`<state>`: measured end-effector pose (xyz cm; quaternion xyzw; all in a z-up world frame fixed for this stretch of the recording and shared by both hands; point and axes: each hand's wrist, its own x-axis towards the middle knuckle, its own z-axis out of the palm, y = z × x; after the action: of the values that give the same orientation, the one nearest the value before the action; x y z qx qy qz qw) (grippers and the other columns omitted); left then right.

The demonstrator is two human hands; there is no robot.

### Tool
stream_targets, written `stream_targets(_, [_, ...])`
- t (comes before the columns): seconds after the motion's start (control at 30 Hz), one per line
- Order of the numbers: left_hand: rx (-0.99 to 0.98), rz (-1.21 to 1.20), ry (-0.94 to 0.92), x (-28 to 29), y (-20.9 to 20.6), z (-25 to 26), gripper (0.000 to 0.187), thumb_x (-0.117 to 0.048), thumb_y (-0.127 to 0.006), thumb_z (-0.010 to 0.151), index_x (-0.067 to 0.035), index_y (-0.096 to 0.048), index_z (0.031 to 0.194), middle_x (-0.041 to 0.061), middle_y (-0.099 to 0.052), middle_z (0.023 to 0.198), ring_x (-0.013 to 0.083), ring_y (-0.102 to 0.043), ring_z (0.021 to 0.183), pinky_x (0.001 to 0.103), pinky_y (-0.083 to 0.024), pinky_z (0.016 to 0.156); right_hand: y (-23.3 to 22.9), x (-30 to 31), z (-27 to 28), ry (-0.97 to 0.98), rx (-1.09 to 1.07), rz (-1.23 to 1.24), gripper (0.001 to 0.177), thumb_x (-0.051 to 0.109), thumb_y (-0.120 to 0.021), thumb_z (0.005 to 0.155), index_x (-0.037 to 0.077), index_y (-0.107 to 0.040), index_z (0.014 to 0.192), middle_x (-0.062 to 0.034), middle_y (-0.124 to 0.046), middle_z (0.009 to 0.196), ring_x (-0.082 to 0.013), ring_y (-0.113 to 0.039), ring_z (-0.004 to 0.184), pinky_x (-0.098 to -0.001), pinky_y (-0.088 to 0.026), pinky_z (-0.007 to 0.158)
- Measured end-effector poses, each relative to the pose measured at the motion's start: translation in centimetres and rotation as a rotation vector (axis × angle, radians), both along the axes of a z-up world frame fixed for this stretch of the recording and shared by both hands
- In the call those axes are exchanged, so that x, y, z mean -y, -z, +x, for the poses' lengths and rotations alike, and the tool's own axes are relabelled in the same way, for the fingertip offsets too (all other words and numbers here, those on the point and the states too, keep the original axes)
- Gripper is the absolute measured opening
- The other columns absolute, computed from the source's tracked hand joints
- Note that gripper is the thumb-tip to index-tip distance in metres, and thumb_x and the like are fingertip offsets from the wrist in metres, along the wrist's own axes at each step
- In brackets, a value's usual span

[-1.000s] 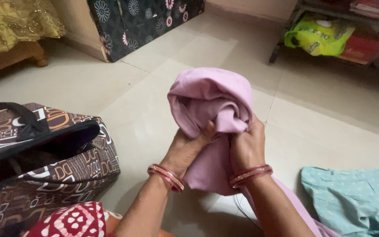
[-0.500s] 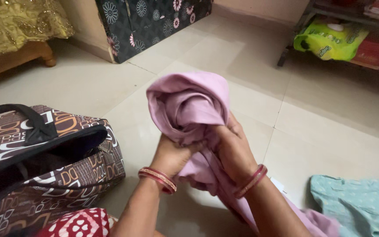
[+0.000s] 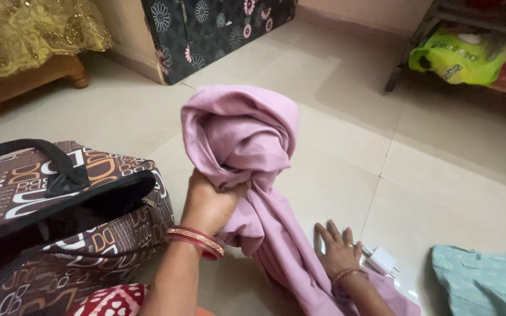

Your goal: The person kneels on the tiled floor and folds a brown-and-white floral garment, smoothing it flat with their hands and folding it repeatedly into a compact square. They place the folded garment into an open patterned bag on the floor, then pick up a pink elastic-waist garment and begin folding it by hand.

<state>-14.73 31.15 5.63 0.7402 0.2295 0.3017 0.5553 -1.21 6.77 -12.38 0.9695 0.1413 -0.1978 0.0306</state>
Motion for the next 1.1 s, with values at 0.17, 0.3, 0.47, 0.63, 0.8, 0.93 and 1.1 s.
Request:
stream_targets(0.17, [-0.023,0.042,0.015,0.5,0.8,0.2,0.055,-0.014,-0.087,0.068,0.003,-0.064,0.115,0.014,-0.077,0.106,0.0223,-0.076,0.097,0.033,-0.059,0.086,2.4,2.4,0.5,-0.074,0.017,-0.02,0.07,0.065,-0.029,0.1,0.044,-0.005,0.162,0.0043,0.006,0.172,-0.0337,0.002,0.157,-0.0547,-0.002,0.126])
stream_targets(0.3, [-0.026,0.052,0.021,0.3,1.4,0.4,0.053,-0.015,-0.087,0.07,0.003,-0.066,0.115,0.014,-0.077,0.107,0.0231,-0.076,0.099,0.033,-0.059,0.086,3.9,5.6,2.5,-0.056,0.189,0.154,0.07,0.06,-0.032,0.099,0.033,-0.009,0.16,-0.0022,0.003,0.169,-0.0266,-0.005,0.155,-0.0565,-0.009,0.123])
stream_targets(0.47, [-0.041,0.047,-0.026,-0.2,2.1,0.9,0.056,-0.016,-0.088,0.068,0.003,-0.064,0.115,0.014,-0.077,0.107,0.0243,-0.076,0.099,0.033,-0.058,0.087,5.2,13.4,6.3,-0.254,0.178,-0.478,0.062,0.021,-0.052,0.101,0.031,-0.029,0.158,-0.0166,-0.007,0.173,-0.0456,-0.011,0.158,-0.0482,-0.03,0.121])
stream_targets(0.63, [-0.061,0.064,-0.053,-0.7,2.9,1.0,0.057,-0.016,-0.088,0.067,0.002,-0.066,0.116,0.015,-0.077,0.109,0.025,-0.075,0.102,0.033,-0.056,0.089,7.6,22.7,9.7,-0.287,0.303,-0.64,0.062,0.035,-0.047,0.103,0.018,-0.026,0.158,-0.0271,-0.019,0.164,-0.0528,-0.018,0.15,-0.0578,-0.018,0.126])
stream_targets(0.8, [-0.103,0.094,-0.092,-0.8,3.7,1.3,0.06,-0.017,-0.089,0.067,0.002,-0.066,0.119,0.016,-0.076,0.113,0.0254,-0.074,0.106,0.034,-0.055,0.092,7.7,29.2,10.9,0.396,0.353,-0.013,0.073,0.054,-0.06,0.094,0.018,-0.042,0.155,-0.0276,-0.037,0.152,-0.0501,-0.036,0.143,-0.0553,-0.038,0.111])
stream_targets(0.93, [-0.036,0.1,-0.084,-0.7,4.2,1.6,0.064,-0.015,-0.09,0.064,0.002,-0.064,0.12,0.016,-0.075,0.115,0.0259,-0.074,0.107,0.034,-0.055,0.092,6.1,27.1,12.4,0.568,0.421,0.225,0.081,0.061,-0.057,0.104,-0.014,-0.06,0.135,-0.0387,-0.059,0.136,-0.049,-0.053,0.137,-0.0554,-0.043,0.117])
stream_targets(1.1, [-0.07,0.028,-0.107,0.0,5.1,2.2,0.064,-0.016,-0.091,0.064,0.001,-0.065,0.119,0.016,-0.076,0.113,0.0253,-0.075,0.104,0.034,-0.057,0.09,2.2,11.9,7.1,0.192,0.45,0.932,0.073,0.037,-0.076,0.081,0.003,-0.052,0.142,-0.0235,-0.049,0.148,-0.0395,-0.049,0.135,-0.0457,-0.04,0.111])
